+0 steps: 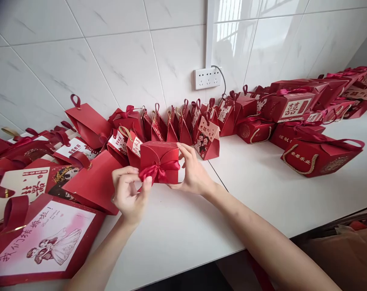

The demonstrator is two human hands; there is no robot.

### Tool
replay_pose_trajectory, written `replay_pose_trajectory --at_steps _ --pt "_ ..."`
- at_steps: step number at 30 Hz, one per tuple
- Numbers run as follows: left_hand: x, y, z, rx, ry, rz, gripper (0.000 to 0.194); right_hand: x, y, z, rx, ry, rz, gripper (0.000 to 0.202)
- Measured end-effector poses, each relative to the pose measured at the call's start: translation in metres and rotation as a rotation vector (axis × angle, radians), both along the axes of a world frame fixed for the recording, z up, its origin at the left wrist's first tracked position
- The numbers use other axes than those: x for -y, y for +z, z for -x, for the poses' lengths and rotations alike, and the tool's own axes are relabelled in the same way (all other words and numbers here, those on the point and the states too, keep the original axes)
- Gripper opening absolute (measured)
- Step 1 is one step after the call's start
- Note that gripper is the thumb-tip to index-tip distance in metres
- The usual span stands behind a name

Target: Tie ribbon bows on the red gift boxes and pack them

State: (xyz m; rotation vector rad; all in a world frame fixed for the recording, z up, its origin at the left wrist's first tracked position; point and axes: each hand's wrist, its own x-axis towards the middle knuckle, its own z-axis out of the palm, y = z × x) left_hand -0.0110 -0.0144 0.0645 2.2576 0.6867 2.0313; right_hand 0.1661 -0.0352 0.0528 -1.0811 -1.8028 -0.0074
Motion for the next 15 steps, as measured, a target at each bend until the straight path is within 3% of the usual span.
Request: replay_pose_trajectory --at_steps 4,8,15 --pt "0.013 0.006 -0.004 -0.123 0.010 -0.198 0.018 0.004 -0.002 0.007 -0.033 0.030 0.034 0.106" --pt "0.019 0.010 -0.003 -0.182 0.061 -0.259 0.017 0.007 -0.005 0.012 -0.076 0.046 0.035 0.104" --pt "0.023 0.012 0.004 -0.280 0.041 -0.317 0.011 0.012 -0.003 0.012 -0.090 0.042 -0.064 0.107"
